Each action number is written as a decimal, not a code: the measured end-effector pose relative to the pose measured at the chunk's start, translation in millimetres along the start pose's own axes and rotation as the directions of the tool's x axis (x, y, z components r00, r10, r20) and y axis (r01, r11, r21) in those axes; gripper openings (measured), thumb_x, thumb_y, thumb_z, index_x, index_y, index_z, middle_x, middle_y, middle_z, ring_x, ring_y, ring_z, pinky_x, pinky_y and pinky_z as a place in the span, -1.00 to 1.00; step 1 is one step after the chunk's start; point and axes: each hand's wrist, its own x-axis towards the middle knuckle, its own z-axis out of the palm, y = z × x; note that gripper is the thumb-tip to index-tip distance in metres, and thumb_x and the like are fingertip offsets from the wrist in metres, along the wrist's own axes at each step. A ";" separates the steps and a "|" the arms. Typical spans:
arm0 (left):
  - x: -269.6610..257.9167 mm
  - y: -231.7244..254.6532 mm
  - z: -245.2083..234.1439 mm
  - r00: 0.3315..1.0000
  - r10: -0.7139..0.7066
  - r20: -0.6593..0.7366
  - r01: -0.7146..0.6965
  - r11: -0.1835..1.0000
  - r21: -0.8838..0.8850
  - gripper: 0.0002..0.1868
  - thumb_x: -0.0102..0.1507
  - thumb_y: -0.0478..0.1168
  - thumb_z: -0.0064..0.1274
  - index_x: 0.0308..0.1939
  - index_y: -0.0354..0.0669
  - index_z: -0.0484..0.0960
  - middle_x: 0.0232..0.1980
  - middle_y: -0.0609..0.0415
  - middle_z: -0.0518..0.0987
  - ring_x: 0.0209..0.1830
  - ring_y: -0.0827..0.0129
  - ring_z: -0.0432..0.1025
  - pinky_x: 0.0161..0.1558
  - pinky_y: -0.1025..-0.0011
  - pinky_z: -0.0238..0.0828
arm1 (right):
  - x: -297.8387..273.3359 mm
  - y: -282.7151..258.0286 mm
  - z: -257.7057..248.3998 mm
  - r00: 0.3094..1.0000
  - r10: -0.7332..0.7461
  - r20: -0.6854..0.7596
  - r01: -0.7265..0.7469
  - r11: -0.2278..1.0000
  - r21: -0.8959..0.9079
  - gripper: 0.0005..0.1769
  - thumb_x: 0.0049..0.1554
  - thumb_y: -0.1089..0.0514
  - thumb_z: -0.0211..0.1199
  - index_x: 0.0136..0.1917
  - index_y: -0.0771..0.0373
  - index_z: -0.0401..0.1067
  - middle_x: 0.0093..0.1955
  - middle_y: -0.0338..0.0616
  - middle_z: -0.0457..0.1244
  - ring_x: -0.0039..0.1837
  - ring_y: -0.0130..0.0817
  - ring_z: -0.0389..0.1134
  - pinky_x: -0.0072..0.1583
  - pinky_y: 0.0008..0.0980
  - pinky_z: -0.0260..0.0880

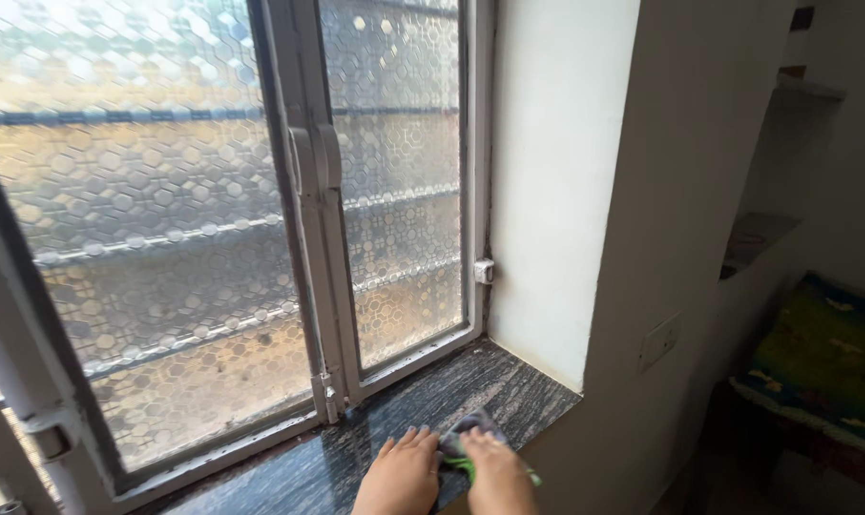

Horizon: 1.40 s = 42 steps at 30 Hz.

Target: The person cleans a window sill and the metal frame of a window using a spray bottle and a cloth. They spray the cleaning solution onto the sill and frame, then wipe the surfaces with the cloth.

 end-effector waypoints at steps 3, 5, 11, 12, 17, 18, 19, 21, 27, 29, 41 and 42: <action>-13.3 -7.7 -14.9 0.997 -0.072 0.005 0.072 0.993 -0.094 -0.58 0.39 0.04 -0.17 0.26 0.05 0.52 0.35 -0.01 0.48 0.42 0.13 0.30 0.42 0.12 0.15 | 2.4 -32.2 11.3 0.987 0.001 0.160 -0.001 1.000 -0.002 -0.49 0.12 0.24 0.05 0.32 0.04 0.46 0.39 -0.04 0.26 0.45 -0.12 0.24 0.48 -0.20 0.11; -25.0 -16.8 -29.7 0.956 -0.242 0.164 0.274 0.938 -0.213 -0.59 0.35 0.16 -0.12 0.18 0.28 0.65 0.15 0.02 0.66 0.23 0.17 0.53 0.33 0.24 0.41 | 5.0 -56.5 10.1 0.959 0.047 0.281 -0.047 0.999 -0.009 -0.51 0.13 0.19 0.07 0.31 0.00 0.46 0.37 -0.05 0.27 0.43 -0.11 0.26 0.46 -0.19 0.15; -64.5 -68.1 -39.9 0.969 -0.245 -0.026 0.214 0.887 -0.409 -0.66 0.07 0.09 0.26 -0.09 0.24 0.79 -0.14 0.19 0.80 -0.05 0.45 0.71 0.11 0.43 0.60 | -8.4 -125.8 -14.0 0.885 0.062 0.462 -0.089 0.995 0.038 -0.57 0.15 0.04 0.14 0.29 -0.14 0.47 0.29 -0.05 0.31 0.37 -0.09 0.31 0.40 -0.16 0.24; -76.2 -70.5 -39.6 0.949 -0.313 -0.031 0.275 0.874 -0.401 -0.67 0.07 0.07 0.28 -0.10 0.25 0.80 -0.15 0.19 0.80 -0.07 0.44 0.70 0.10 0.42 0.59 | -20.3 -134.8 -16.6 0.873 0.055 0.484 -0.089 0.995 0.048 -0.58 0.15 0.01 0.15 0.29 -0.16 0.47 0.27 -0.05 0.32 0.36 -0.08 0.32 0.39 -0.16 0.26; -134.1 -66.7 -83.5 0.819 -0.574 -0.021 0.514 0.748 -0.419 -0.72 0.11 0.00 0.36 -0.11 0.15 0.82 -0.20 0.13 0.80 -0.15 0.40 0.68 0.04 0.41 0.59 | -52.0 -161.0 -25.8 0.831 -0.088 0.549 -0.011 0.985 0.174 -0.57 0.10 -0.05 0.31 0.27 -0.25 0.47 0.22 -0.08 0.34 0.31 -0.08 0.36 0.35 -0.16 0.33; -142.7 -65.4 -92.2 0.803 -0.596 0.016 0.497 0.654 -0.570 -0.73 0.14 -0.06 0.33 -0.11 0.04 0.80 -0.22 0.08 0.79 -0.18 0.36 0.69 -0.04 0.37 0.63 | -52.4 -161.6 -23.6 0.825 -0.156 0.543 -0.009 0.957 0.289 -0.59 0.13 -0.03 0.25 0.27 -0.16 0.49 0.17 -0.05 0.39 0.28 -0.12 0.41 0.30 -0.21 0.38; -150.7 -65.3 -99.3 0.791 -0.610 0.056 0.465 0.539 -0.702 -0.74 0.16 -0.12 0.31 -0.10 -0.07 0.77 -0.24 0.03 0.78 -0.20 0.31 0.69 -0.12 0.33 0.66 | -51.2 -161.0 -20.7 0.819 -0.223 0.529 -0.008 0.917 0.400 -0.59 0.15 0.00 0.20 0.28 -0.08 0.52 0.13 -0.03 0.43 0.24 -0.17 0.46 0.25 -0.26 0.42; -161.6 -66.2 -111.0 0.799 -0.593 0.095 0.357 0.341 -0.870 -0.75 0.20 -0.20 0.26 -0.09 -0.22 0.71 -0.25 -0.03 0.75 -0.25 0.24 0.68 -0.22 0.29 0.69 | -48.5 -160.8 -17.5 0.797 -0.325 0.509 -0.176 0.681 0.711 -0.54 0.18 0.00 0.21 0.33 0.09 0.50 0.14 -0.05 0.40 0.18 -0.27 0.45 0.20 -0.29 0.39; -171.7 -48.8 -135.2 0.835 -0.550 0.018 0.154 0.203 -0.967 -0.74 0.28 -0.24 0.16 -0.05 -0.38 0.62 -0.17 -0.07 0.64 -0.24 0.27 0.63 -0.21 0.37 0.70 | -59.3 -188.4 -66.0 0.784 -0.206 0.586 -0.539 0.242 0.807 -0.46 0.29 -0.12 0.10 0.33 0.31 0.44 0.15 -0.11 0.44 0.20 -0.44 0.46 0.23 -0.45 0.44; -174.0 -32.5 -139.2 0.846 -0.533 -0.016 0.107 0.198 -0.974 -0.75 0.28 -0.24 0.14 -0.04 -0.36 0.61 -0.13 -0.06 0.64 -0.17 0.30 0.62 -0.16 0.39 0.71 | -65.9 -194.4 -83.3 0.808 -0.224 0.545 -0.495 0.243 0.834 -0.55 0.23 0.04 0.16 0.30 0.32 0.41 0.12 -0.10 0.42 0.16 -0.42 0.46 0.19 -0.42 0.47; -222.4 62.1 -177.2 0.942 -0.258 -0.215 -0.021 0.593 -0.805 -0.42 0.17 -0.45 0.01 0.29 -0.04 0.49 0.09 0.00 0.60 0.02 0.35 0.56 0.03 0.38 0.57 | -111.9 -224.9 -214.0 0.833 -0.158 0.530 -0.520 0.100 0.848 -0.67 0.21 0.22 0.00 0.22 0.20 0.40 -0.02 -0.10 0.41 -0.05 -0.29 0.47 -0.01 -0.25 0.52; -227.3 67.9 -183.2 0.953 -0.212 -0.215 -0.013 0.684 -0.730 -0.36 0.14 -0.47 0.01 0.31 0.02 0.46 0.11 0.03 0.60 0.06 0.37 0.55 0.05 0.39 0.58 | -115.1 -226.2 -225.1 0.820 -0.149 0.553 -0.542 0.110 0.833 -0.68 0.22 0.19 -0.02 0.22 0.19 0.38 -0.04 -0.09 0.40 -0.06 -0.28 0.47 -0.03 -0.23 0.53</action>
